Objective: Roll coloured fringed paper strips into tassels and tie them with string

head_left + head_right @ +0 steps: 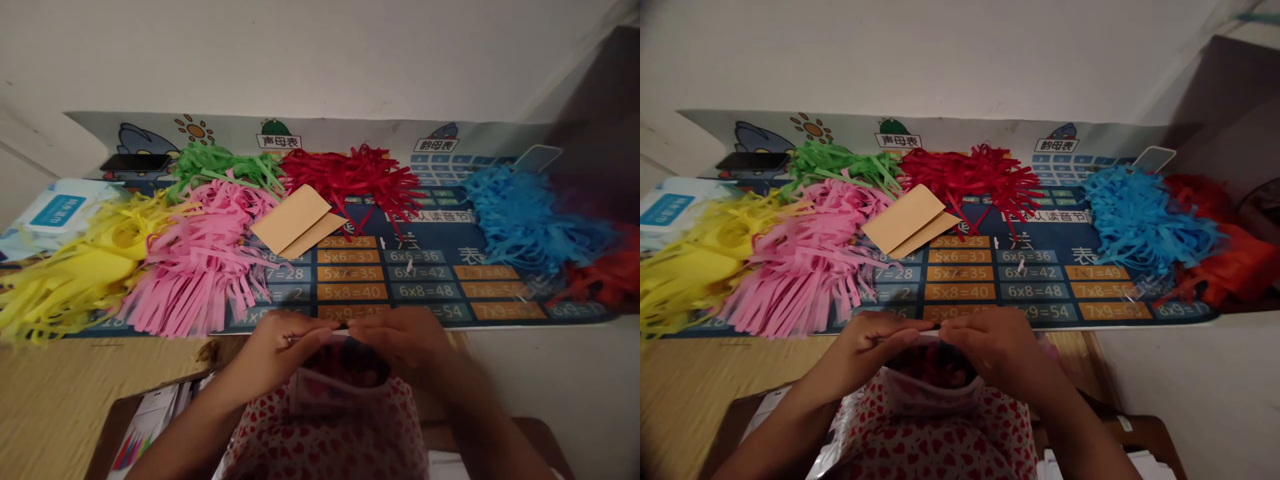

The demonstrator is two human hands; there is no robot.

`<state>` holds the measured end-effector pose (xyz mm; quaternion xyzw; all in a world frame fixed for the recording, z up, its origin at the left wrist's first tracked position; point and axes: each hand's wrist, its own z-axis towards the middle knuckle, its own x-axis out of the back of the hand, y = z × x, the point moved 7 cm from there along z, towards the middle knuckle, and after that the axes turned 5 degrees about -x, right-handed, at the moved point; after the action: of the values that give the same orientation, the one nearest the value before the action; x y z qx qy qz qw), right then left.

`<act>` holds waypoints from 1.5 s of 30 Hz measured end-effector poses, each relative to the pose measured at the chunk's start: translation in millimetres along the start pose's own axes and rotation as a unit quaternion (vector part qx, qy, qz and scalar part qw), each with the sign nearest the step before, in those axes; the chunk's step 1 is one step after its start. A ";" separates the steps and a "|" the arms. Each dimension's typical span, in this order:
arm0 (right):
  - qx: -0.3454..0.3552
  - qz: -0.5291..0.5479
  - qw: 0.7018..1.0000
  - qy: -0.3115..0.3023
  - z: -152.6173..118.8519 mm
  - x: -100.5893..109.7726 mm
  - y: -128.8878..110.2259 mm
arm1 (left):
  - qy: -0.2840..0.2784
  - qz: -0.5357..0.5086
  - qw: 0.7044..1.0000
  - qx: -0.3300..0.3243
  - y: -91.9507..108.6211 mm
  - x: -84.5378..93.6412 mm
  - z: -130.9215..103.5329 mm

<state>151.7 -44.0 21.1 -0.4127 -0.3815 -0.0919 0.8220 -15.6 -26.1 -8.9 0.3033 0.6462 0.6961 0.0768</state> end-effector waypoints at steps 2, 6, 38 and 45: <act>-0.030 0.029 0.999 0.001 -2.8 2.1 4.1 | -0.014 -0.001 1.000 0.016 -0.6 -1.0 -1.5; -0.152 0.077 0.985 0.013 -9.0 6.0 17.6 | -0.030 -0.015 0.999 0.028 -1.7 1.2 -4.7; -0.306 0.229 0.921 -0.069 -22.3 -5.4 10.8 | -0.061 0.011 0.996 -0.066 15.1 -7.4 -18.1; -0.195 0.130 0.968 -0.093 -13.3 -14.6 -8.5 | 0.087 0.021 0.993 -0.076 13.8 -11.4 -32.5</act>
<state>144.9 -61.8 11.1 -0.6183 -0.3740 -0.0178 0.6910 -19.5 -61.6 1.1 0.2482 0.5892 0.7684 0.0279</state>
